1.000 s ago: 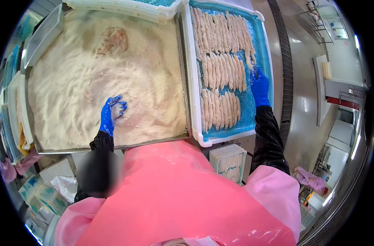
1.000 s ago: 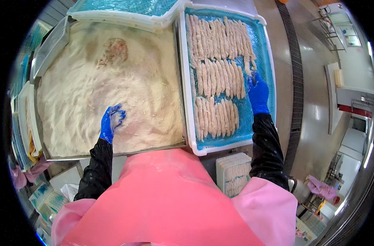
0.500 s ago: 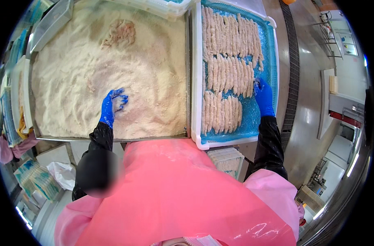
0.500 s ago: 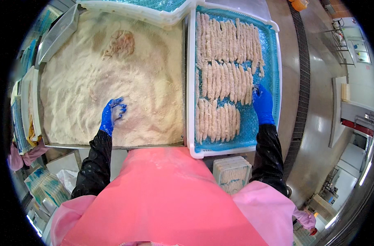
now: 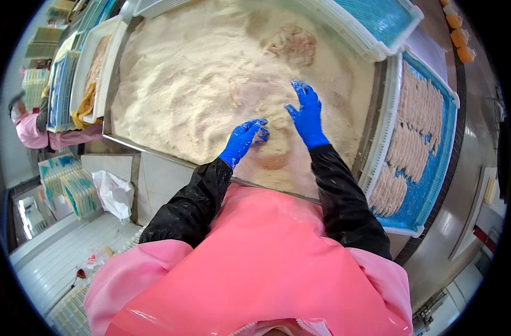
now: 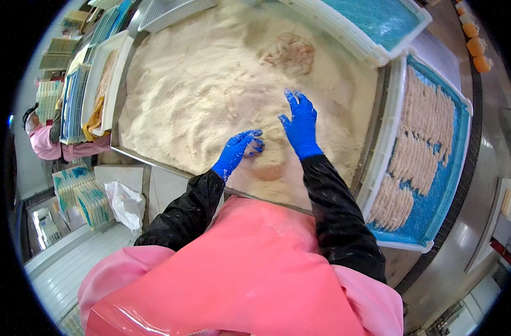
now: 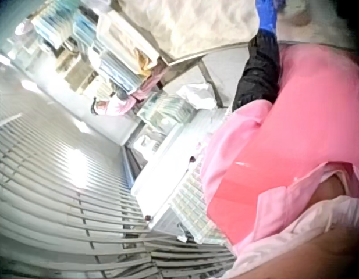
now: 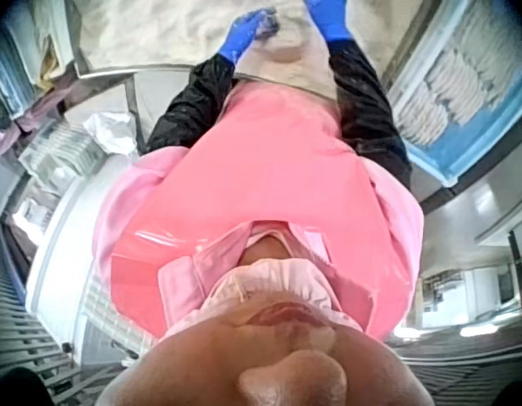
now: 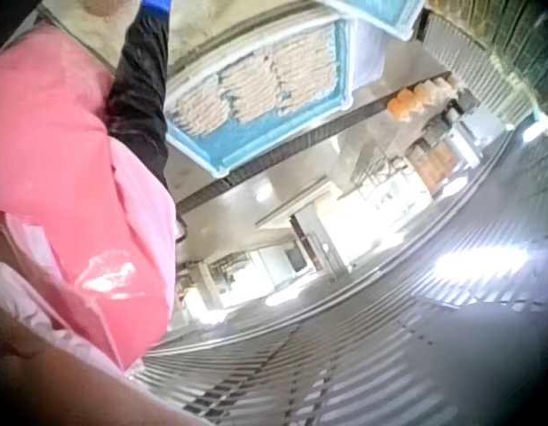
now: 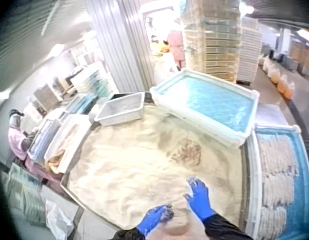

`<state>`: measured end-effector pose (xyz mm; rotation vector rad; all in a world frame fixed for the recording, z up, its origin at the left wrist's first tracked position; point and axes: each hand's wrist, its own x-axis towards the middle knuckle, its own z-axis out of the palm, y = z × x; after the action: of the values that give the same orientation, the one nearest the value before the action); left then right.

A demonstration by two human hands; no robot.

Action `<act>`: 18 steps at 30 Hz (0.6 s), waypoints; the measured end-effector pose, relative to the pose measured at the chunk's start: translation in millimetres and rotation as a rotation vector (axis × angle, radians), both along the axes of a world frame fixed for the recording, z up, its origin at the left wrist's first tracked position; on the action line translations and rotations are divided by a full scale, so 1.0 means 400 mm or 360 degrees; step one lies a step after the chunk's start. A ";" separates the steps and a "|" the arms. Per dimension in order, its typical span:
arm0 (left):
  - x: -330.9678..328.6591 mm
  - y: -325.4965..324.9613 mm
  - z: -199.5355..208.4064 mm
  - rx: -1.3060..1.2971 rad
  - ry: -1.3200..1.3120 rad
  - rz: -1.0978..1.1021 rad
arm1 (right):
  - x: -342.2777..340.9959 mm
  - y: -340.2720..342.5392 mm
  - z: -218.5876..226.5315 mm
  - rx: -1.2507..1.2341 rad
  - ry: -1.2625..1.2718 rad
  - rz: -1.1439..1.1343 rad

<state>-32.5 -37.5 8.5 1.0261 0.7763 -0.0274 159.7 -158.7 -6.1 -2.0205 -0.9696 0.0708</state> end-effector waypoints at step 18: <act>-0.196 0.207 0.000 0.0598 -0.0304 0.0503 | -0.237 0.158 0.075 -0.0552 0.0635 0.0199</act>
<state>-110.9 45.4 8.6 1.2270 0.7761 0.4970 64.9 -95.6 23.8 -2.1364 -0.8656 0.7259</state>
